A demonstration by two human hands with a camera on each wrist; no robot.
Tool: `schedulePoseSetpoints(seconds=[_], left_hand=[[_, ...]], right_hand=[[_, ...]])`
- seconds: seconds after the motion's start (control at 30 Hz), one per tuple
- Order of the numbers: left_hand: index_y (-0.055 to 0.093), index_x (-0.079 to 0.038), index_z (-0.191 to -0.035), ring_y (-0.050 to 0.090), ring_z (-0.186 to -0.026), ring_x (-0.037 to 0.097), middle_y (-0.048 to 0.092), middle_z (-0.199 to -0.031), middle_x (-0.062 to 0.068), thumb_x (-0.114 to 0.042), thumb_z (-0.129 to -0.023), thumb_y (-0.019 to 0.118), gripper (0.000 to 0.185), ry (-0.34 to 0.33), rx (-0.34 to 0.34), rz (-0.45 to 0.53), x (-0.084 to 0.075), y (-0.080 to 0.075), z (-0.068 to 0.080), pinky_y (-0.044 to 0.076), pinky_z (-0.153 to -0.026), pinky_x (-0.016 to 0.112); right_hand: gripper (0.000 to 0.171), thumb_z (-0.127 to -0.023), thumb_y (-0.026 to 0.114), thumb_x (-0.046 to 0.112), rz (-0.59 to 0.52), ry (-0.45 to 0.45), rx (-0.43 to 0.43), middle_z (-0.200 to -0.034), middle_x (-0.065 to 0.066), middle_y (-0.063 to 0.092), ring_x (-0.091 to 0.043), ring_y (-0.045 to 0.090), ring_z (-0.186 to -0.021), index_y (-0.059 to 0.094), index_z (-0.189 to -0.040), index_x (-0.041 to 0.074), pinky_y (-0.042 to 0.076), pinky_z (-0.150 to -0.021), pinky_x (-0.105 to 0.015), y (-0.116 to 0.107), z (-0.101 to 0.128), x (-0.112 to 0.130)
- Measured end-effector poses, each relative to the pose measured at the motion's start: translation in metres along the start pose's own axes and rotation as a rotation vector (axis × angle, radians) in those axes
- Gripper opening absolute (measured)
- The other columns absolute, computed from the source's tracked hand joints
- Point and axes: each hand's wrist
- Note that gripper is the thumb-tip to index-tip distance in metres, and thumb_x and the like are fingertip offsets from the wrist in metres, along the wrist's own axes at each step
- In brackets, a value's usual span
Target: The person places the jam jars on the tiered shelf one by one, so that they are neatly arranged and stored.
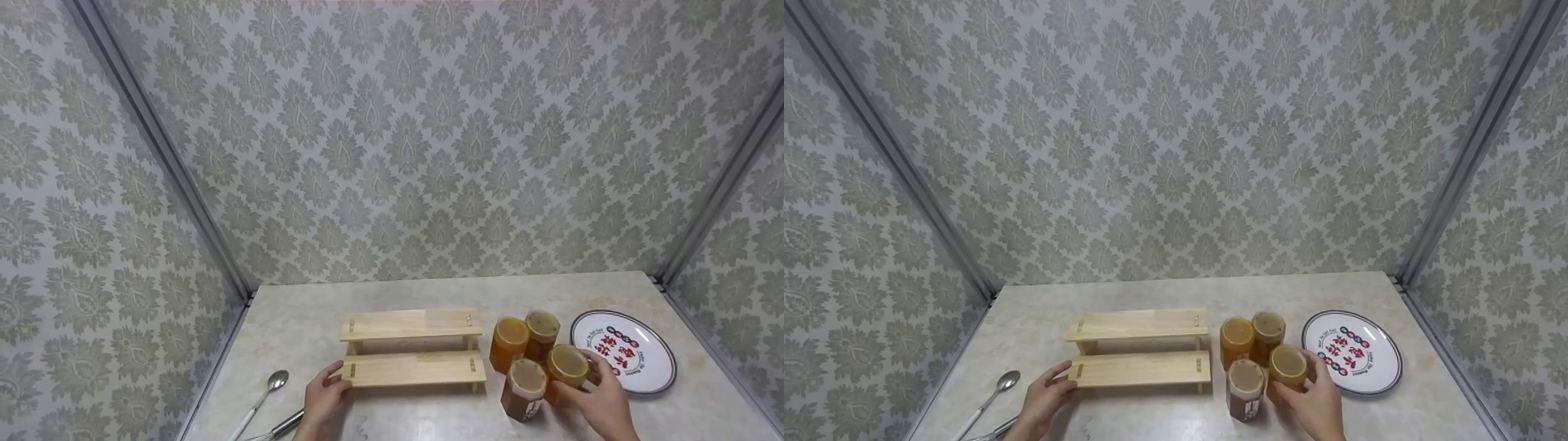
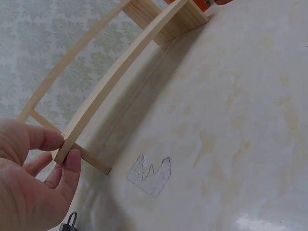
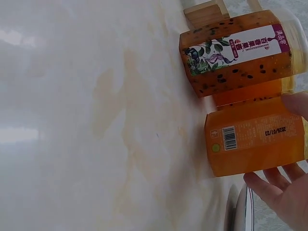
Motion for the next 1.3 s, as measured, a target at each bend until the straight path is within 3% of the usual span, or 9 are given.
schedulePoseSetpoints(seconds=[0.27, 0.47, 0.7, 0.87, 1.13, 1.3], left_hand=[[0.052, 0.004, -0.131, 0.065, -0.089, 0.024, 0.060, -0.112, 0.026, 0.006, -0.073, 0.063, 0.059, 0.009, 0.001, 0.005, -0.001, 0.001, 0.000, 0.056, -0.074, 0.037], [0.052, 0.007, -0.129, 0.064, -0.089, 0.025, 0.060, -0.110, 0.027, 0.008, -0.073, 0.063, 0.058, 0.051, 0.012, 0.007, 0.000, -0.001, 0.001, 0.056, -0.074, 0.038], [0.053, 0.005, -0.130, 0.064, -0.089, 0.024, 0.058, -0.111, 0.025, 0.007, -0.073, 0.063, 0.058, 0.037, 0.005, 0.001, -0.001, 0.000, 0.002, 0.056, -0.075, 0.037], [0.053, 0.007, -0.129, 0.063, -0.091, 0.025, 0.059, -0.110, 0.026, 0.008, -0.072, 0.062, 0.057, 0.057, 0.000, 0.013, -0.001, 0.000, 0.002, 0.056, -0.075, 0.036], [0.052, 0.008, -0.128, 0.063, -0.094, 0.026, 0.059, -0.112, 0.027, 0.010, -0.071, 0.062, 0.058, 0.059, 0.001, 0.030, 0.000, 0.001, 0.001, 0.055, -0.078, 0.036], [0.052, 0.009, -0.128, 0.062, -0.095, 0.026, 0.058, -0.112, 0.027, 0.011, -0.072, 0.062, 0.057, 0.059, 0.007, 0.038, 0.001, 0.002, 0.001, 0.055, -0.078, 0.036]], right_hand=[[0.103, -0.063, 0.087, 0.038, 0.010, 0.050, 0.015, -0.142, -0.020, 0.041, -0.040, 0.041, -0.126, 0.031, -0.145, 0.009, 0.042, -0.100, -0.047, -0.003, 0.001, 0.003], [0.101, -0.064, 0.086, 0.040, 0.067, -0.014, -0.033, -0.137, -0.019, 0.046, -0.035, 0.047, -0.123, 0.033, -0.145, 0.010, 0.045, -0.097, -0.040, -0.011, 0.004, 0.010], [0.099, -0.065, 0.083, 0.046, 0.113, -0.064, -0.081, -0.130, -0.018, 0.052, -0.033, 0.051, -0.115, 0.036, -0.144, 0.010, 0.050, -0.090, -0.040, -0.025, 0.005, 0.028], [0.094, -0.066, 0.083, 0.045, 0.142, -0.129, -0.111, -0.125, -0.014, 0.056, -0.029, 0.055, -0.108, 0.039, -0.142, 0.010, 0.053, -0.077, -0.023, -0.035, 0.004, 0.041], [0.087, -0.067, 0.083, 0.042, 0.153, -0.206, -0.112, -0.121, -0.009, 0.060, -0.009, 0.056, -0.096, 0.043, -0.139, 0.013, 0.052, -0.072, -0.018, -0.043, 0.003, 0.067], [0.087, -0.067, 0.084, 0.042, 0.147, -0.249, -0.100, -0.121, -0.008, 0.059, -0.016, 0.055, -0.099, 0.043, -0.139, 0.014, 0.050, -0.073, -0.015, -0.045, 0.002, 0.083]])
Point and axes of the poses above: each hand's wrist, its own z-axis away from the middle knuckle, its own y-axis out of the palm, x = y × z
